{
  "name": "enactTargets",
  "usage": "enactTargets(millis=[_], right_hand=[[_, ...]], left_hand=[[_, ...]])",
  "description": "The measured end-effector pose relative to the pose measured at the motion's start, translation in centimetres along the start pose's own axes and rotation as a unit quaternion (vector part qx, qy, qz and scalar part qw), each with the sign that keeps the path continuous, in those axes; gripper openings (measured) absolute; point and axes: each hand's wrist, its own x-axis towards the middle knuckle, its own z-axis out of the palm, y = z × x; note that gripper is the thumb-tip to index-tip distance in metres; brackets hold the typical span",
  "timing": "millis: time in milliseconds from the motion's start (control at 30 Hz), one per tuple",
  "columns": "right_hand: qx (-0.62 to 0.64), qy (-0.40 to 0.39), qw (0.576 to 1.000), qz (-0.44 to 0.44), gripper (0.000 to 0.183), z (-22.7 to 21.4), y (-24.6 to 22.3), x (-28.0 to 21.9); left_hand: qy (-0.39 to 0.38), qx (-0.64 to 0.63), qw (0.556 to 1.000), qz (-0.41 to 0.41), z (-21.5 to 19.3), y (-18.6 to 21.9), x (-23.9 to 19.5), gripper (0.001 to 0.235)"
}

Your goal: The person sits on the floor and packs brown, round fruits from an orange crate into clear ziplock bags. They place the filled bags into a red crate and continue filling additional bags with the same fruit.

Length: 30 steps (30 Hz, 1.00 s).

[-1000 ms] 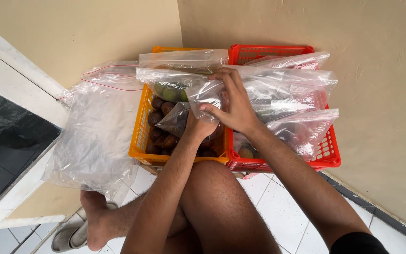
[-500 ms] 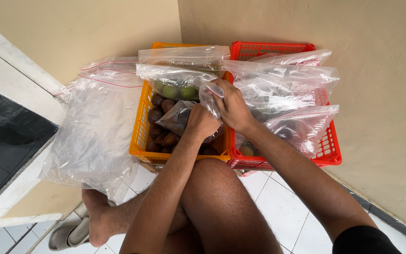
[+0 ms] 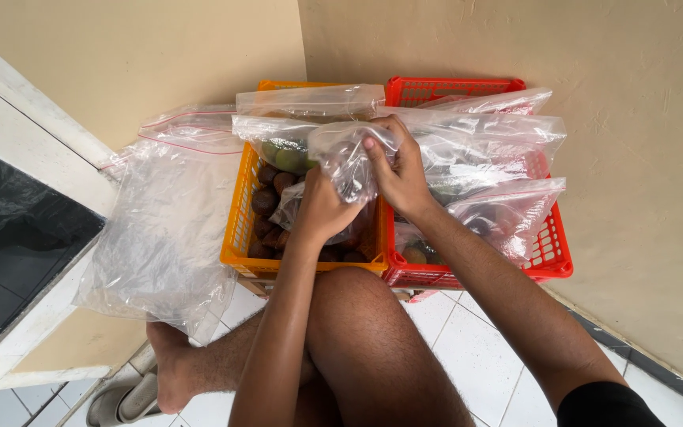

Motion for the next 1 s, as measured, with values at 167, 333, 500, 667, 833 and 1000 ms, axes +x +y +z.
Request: enactTargets(millis=[167, 333, 500, 667, 833, 1000], right_hand=[[0.023, 0.039, 0.999, -0.023, 0.032, -0.9, -0.4, 0.3], [0.039, 0.082, 0.995, -0.037, 0.037, -2.3, -0.5, 1.0], [0.02, 0.077, 0.996, -0.045, 0.004, -3.8, -2.9, 1.5], [0.017, 0.104, 0.994, -0.03, 0.006, -4.6, -2.2, 1.1], [0.056, 0.149, 0.987, 0.012, 0.016, -4.5, -1.9, 0.9], [0.205, 0.173, 0.963, 0.035, 0.025, -4.4, 0.2, 0.5]], left_hand=[[0.031, -0.175, 0.984, 0.032, -1.4, -4.2, -2.2, 0.085], [0.183, -0.169, 0.967, 0.05, -7.0, 0.9, -0.1, 0.025], [0.22, -0.059, 0.972, 0.061, -9.2, 3.2, -0.3, 0.012], [0.209, -0.043, 0.976, 0.054, -9.2, 4.3, -0.8, 0.016], [0.23, -0.077, 0.969, 0.043, -9.3, 4.0, -0.8, 0.02], [0.238, -0.095, 0.966, 0.03, -9.2, 3.7, -0.8, 0.019]])
